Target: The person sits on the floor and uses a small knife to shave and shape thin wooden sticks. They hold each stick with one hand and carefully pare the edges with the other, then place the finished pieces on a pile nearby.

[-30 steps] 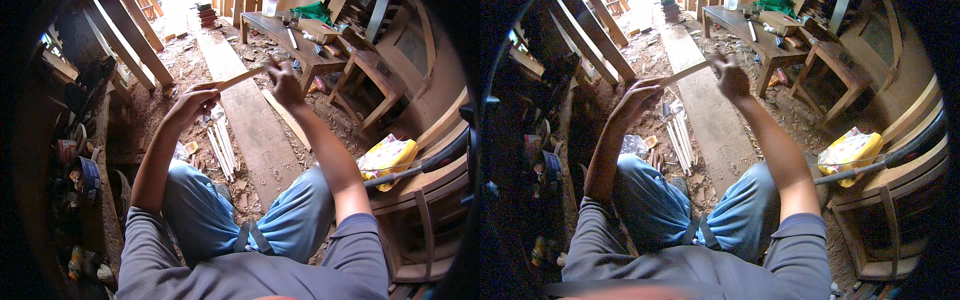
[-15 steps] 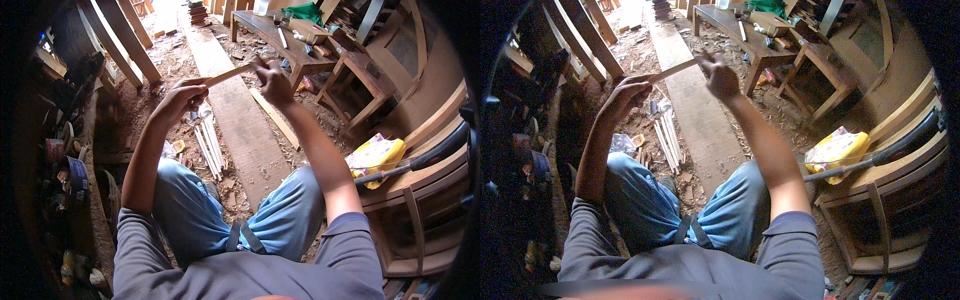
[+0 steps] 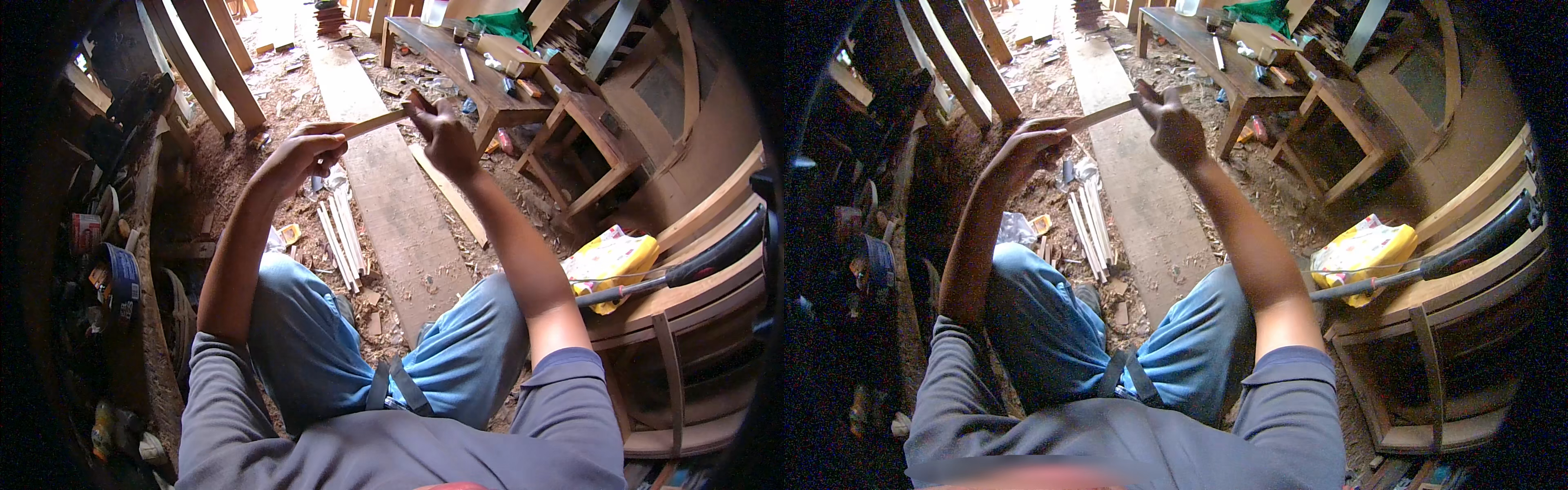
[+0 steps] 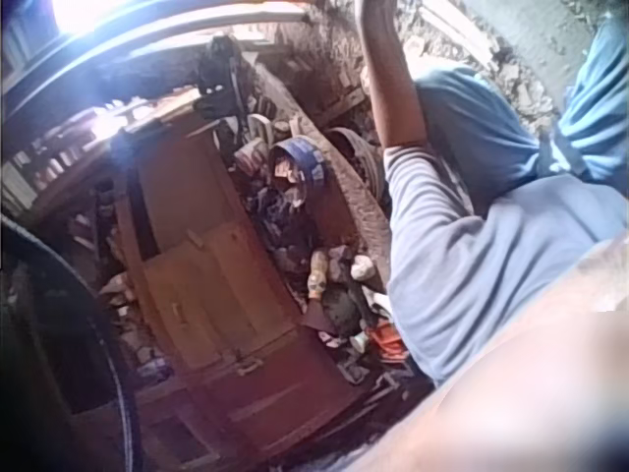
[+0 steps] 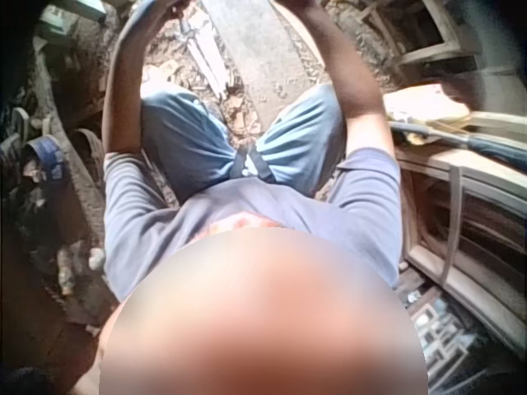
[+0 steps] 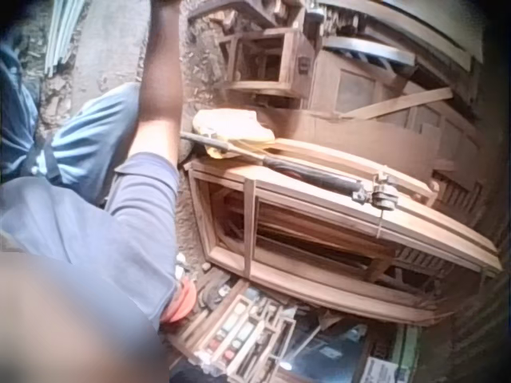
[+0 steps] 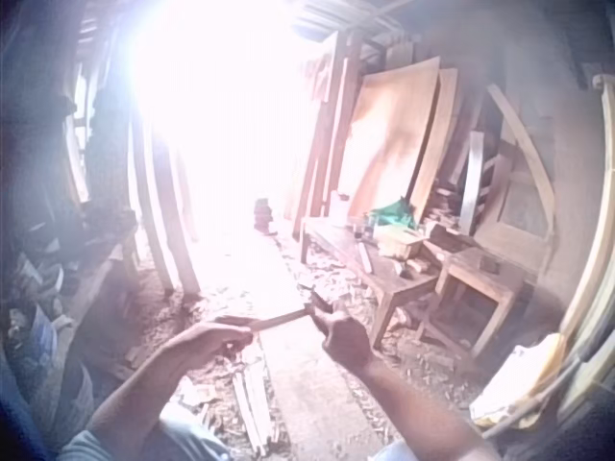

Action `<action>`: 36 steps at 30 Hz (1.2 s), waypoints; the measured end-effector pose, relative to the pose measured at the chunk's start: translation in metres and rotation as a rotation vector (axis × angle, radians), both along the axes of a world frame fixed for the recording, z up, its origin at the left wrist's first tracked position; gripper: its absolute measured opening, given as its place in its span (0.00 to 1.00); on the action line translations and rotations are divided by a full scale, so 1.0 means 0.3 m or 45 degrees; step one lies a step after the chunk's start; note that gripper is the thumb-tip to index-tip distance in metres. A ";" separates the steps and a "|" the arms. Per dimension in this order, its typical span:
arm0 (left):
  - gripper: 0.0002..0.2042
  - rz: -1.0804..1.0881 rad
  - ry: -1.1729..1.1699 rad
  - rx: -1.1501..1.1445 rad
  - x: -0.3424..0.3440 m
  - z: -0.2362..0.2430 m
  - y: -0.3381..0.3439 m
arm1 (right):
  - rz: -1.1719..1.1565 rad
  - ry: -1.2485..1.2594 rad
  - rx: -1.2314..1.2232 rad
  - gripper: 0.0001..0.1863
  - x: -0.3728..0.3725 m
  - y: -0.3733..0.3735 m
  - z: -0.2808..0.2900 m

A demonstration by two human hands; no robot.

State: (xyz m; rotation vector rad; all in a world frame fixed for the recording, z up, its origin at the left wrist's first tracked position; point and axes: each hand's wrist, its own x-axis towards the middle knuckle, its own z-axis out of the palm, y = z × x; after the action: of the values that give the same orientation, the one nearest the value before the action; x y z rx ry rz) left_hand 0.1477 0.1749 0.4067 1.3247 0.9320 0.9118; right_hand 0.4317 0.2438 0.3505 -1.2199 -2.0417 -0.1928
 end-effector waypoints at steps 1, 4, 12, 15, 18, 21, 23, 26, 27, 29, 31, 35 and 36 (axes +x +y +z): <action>0.21 -0.010 0.013 0.008 -0.005 0.003 0.003 | -0.004 0.031 0.062 0.17 0.013 0.002 0.008; 0.22 -0.107 0.063 0.052 -0.017 0.008 -0.002 | -0.381 0.053 -0.038 0.18 0.100 0.016 0.036; 0.22 -0.091 0.240 0.086 -0.011 -0.011 0.005 | 0.181 0.036 -0.158 0.23 -0.004 0.014 -0.033; 0.22 -0.096 0.324 0.211 -0.007 -0.012 0.000 | -0.211 0.042 -0.153 0.17 0.045 0.013 -0.007; 0.20 -0.091 0.492 0.371 0.010 -0.021 -0.007 | -0.210 -0.057 -0.212 0.21 0.066 0.007 0.007; 0.19 -0.003 0.537 0.491 0.022 -0.040 -0.001 | 0.039 0.012 -0.155 0.22 0.024 -0.004 0.003; 0.17 0.080 0.652 0.596 0.019 -0.049 0.014 | -0.003 0.028 -0.189 0.22 -0.005 -0.010 0.007; 0.16 0.123 0.648 0.840 0.015 -0.065 0.029 | 0.028 0.098 -0.185 0.22 -0.025 -0.012 0.025; 0.16 0.144 0.668 0.901 0.015 -0.069 0.031 | 0.048 0.072 -0.164 0.23 -0.028 -0.013 0.029; 0.16 0.192 0.745 1.018 0.016 -0.068 0.036 | 0.089 0.071 -0.075 0.24 -0.035 -0.015 0.033; 0.15 0.221 0.859 1.095 0.021 -0.065 0.028 | 0.190 0.018 -0.113 0.25 -0.043 -0.017 0.033; 0.14 0.193 0.923 1.119 0.038 -0.041 0.008 | 0.092 -0.068 0.242 0.23 -0.059 -0.024 0.033; 0.14 0.193 0.920 1.210 0.044 -0.033 0.004 | 0.074 -0.080 0.362 0.23 -0.061 -0.022 0.037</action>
State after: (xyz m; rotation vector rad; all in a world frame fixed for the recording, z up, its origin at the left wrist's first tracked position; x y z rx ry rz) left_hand 0.1608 0.1760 0.3967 2.5320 1.1998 1.0578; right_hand 0.4134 0.2371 0.3616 -0.9885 -2.0183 -0.4819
